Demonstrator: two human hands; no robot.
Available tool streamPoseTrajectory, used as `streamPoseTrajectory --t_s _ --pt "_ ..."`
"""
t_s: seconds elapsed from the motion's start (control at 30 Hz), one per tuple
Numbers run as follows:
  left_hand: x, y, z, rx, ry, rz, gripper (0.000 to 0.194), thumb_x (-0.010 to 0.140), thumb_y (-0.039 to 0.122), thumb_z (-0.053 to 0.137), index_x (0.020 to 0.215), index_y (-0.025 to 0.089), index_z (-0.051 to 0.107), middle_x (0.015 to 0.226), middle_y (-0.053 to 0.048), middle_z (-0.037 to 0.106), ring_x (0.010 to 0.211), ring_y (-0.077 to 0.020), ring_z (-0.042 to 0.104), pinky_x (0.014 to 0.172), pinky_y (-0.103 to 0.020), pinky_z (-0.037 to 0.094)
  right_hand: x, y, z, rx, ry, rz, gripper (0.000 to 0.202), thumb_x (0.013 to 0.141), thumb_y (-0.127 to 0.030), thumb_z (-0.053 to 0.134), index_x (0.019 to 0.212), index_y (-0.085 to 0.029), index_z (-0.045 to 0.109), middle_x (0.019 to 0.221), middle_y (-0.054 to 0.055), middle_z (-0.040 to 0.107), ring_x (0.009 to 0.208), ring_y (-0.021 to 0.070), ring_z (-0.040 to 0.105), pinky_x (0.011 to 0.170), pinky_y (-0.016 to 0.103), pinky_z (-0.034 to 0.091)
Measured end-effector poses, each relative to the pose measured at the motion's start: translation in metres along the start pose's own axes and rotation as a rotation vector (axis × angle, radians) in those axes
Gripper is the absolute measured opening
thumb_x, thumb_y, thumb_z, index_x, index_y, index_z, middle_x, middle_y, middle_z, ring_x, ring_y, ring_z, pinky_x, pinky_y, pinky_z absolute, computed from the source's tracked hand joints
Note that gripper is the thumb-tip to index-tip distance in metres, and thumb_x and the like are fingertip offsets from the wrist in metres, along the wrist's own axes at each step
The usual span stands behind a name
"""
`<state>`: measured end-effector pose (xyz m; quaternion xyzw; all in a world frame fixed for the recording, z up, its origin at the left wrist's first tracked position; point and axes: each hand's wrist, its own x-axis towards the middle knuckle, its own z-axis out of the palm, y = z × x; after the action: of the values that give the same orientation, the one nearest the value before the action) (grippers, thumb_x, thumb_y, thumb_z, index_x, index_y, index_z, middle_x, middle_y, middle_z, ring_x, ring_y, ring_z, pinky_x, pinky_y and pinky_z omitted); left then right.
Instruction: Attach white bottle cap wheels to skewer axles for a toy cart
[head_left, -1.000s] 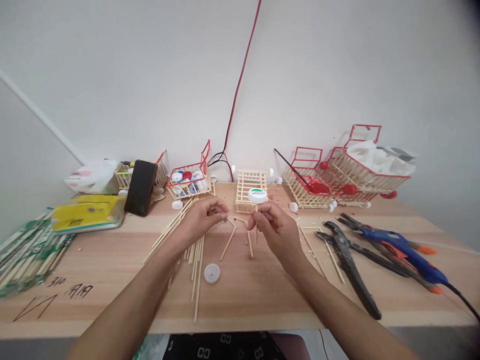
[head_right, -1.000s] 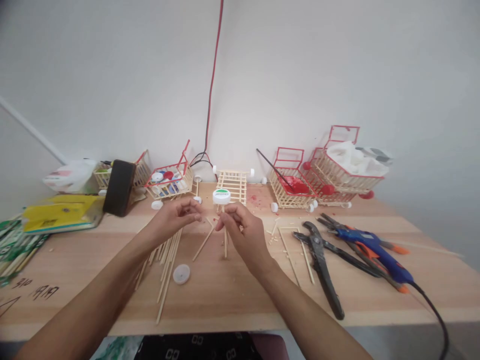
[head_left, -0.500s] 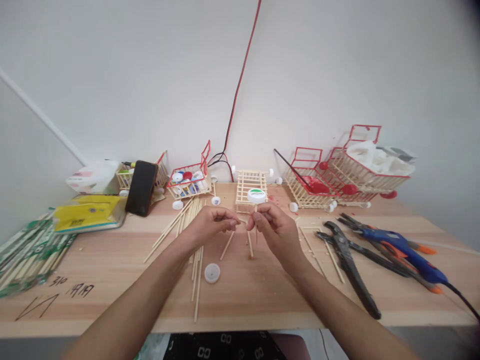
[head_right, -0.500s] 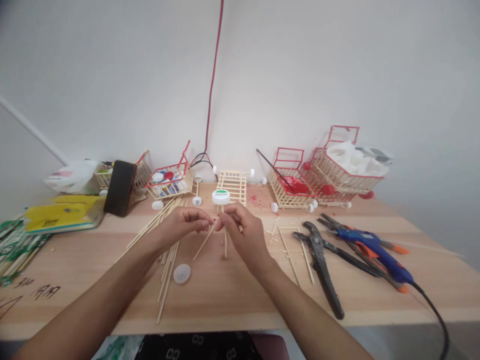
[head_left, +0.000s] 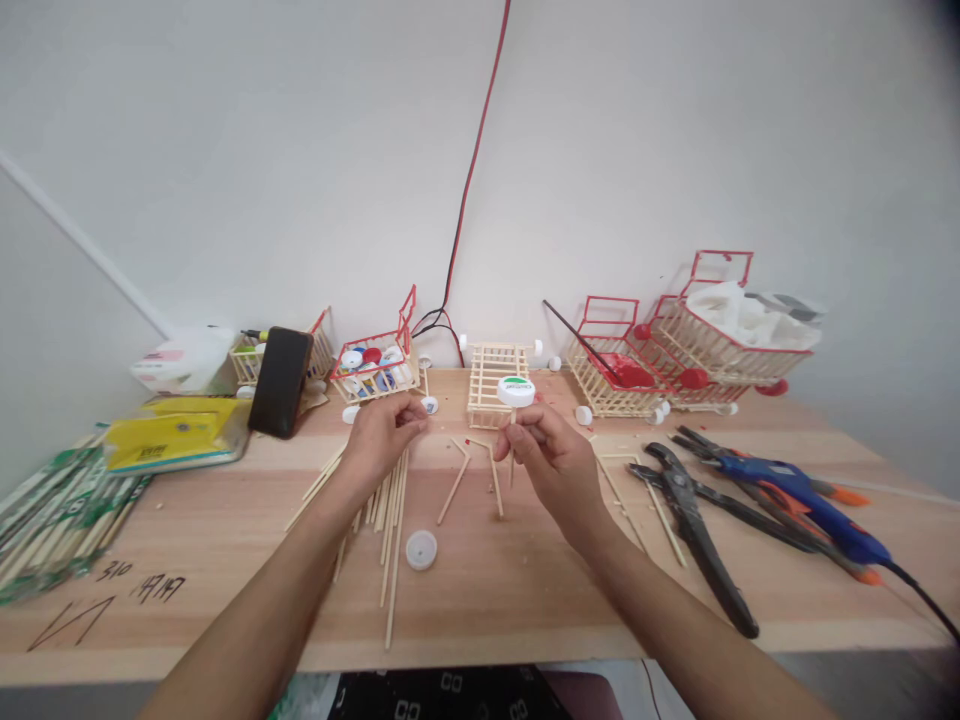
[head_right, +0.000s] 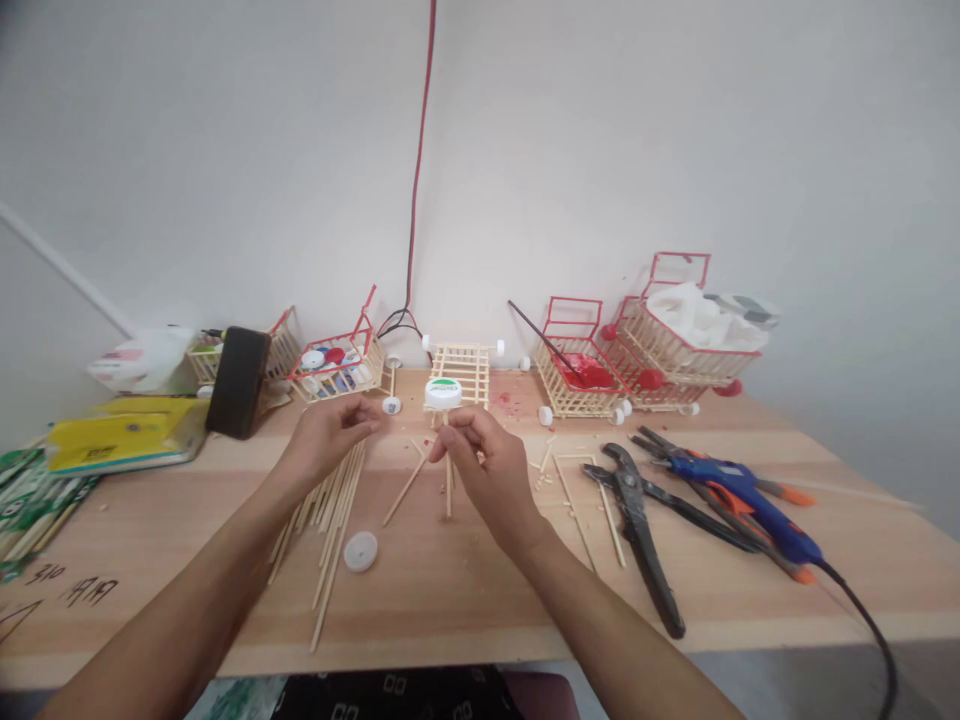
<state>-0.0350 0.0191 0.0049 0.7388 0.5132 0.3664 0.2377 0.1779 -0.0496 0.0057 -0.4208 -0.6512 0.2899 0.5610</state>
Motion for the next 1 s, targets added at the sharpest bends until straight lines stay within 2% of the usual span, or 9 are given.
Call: streamPoseTrajectory --t_s 0.13,0.33,0.53,0.67,0.8,1.0 --pt "0.001 0.008 -0.003 -0.220 0.015 -0.049 0.013 0.070 0.028 0.065 0.070 0.015 0.064 0.069 -0.001 0.065 0.065 -0.0142 0.056 0.062 -0.023 0.040 -0.002 0.000 0.001 -0.031 -0.031 0.009 0.016 0.092 -0.033 0.050 0.083 -0.021 0.054 0.070 -0.001 0.065 0.055 0.0096 0.052 0.053 0.022 0.037" --pt "0.000 0.012 -0.004 -0.589 0.017 -0.137 0.026 0.070 0.039 0.069 0.070 0.014 0.060 0.063 0.002 0.056 0.059 -0.0093 0.049 0.058 -0.021 0.039 -0.002 0.000 0.001 -0.105 -0.043 0.012 0.017 0.091 -0.033 0.050 0.081 -0.021 0.054 0.068 -0.002 0.066 0.049 0.0088 0.046 0.050 0.022 0.033" --pt "-0.002 0.015 -0.004 -1.007 -0.156 -0.192 0.034 0.072 0.039 0.073 0.069 0.015 0.050 0.061 0.005 0.052 0.056 -0.0063 0.049 0.055 -0.018 0.040 -0.001 -0.002 0.002 -0.134 -0.053 0.015 0.017 0.092 -0.032 0.051 0.080 -0.021 0.055 0.068 -0.002 0.066 0.051 0.0091 0.047 0.052 0.022 0.034" --pt "-0.003 0.018 -0.007 -1.082 -0.185 -0.274 0.032 0.068 0.033 0.078 0.073 0.013 0.054 0.068 0.002 0.059 0.062 -0.0072 0.058 0.060 -0.019 0.045 -0.001 -0.001 0.003 -0.135 -0.056 0.018 0.017 0.092 -0.032 0.050 0.080 -0.021 0.056 0.068 -0.002 0.066 0.051 0.0093 0.048 0.052 0.022 0.035" --pt "-0.002 0.016 -0.008 -1.085 -0.113 -0.326 0.027 0.065 0.023 0.079 0.082 0.013 0.060 0.077 -0.001 0.066 0.070 -0.0086 0.063 0.067 -0.019 0.049 -0.001 0.001 0.003 -0.139 -0.053 0.005 0.017 0.091 -0.032 0.050 0.080 -0.021 0.056 0.068 -0.002 0.066 0.050 0.0091 0.047 0.051 0.022 0.034" --pt "-0.002 0.013 -0.009 -1.096 -0.039 -0.328 0.025 0.063 0.021 0.081 0.076 0.013 0.060 0.069 0.001 0.066 0.069 -0.0091 0.064 0.066 -0.018 0.049 -0.001 0.000 0.003 -0.135 -0.059 0.012 0.016 0.091 -0.031 0.051 0.081 -0.021 0.056 0.068 -0.002 0.066 0.050 0.0085 0.046 0.051 0.022 0.034"
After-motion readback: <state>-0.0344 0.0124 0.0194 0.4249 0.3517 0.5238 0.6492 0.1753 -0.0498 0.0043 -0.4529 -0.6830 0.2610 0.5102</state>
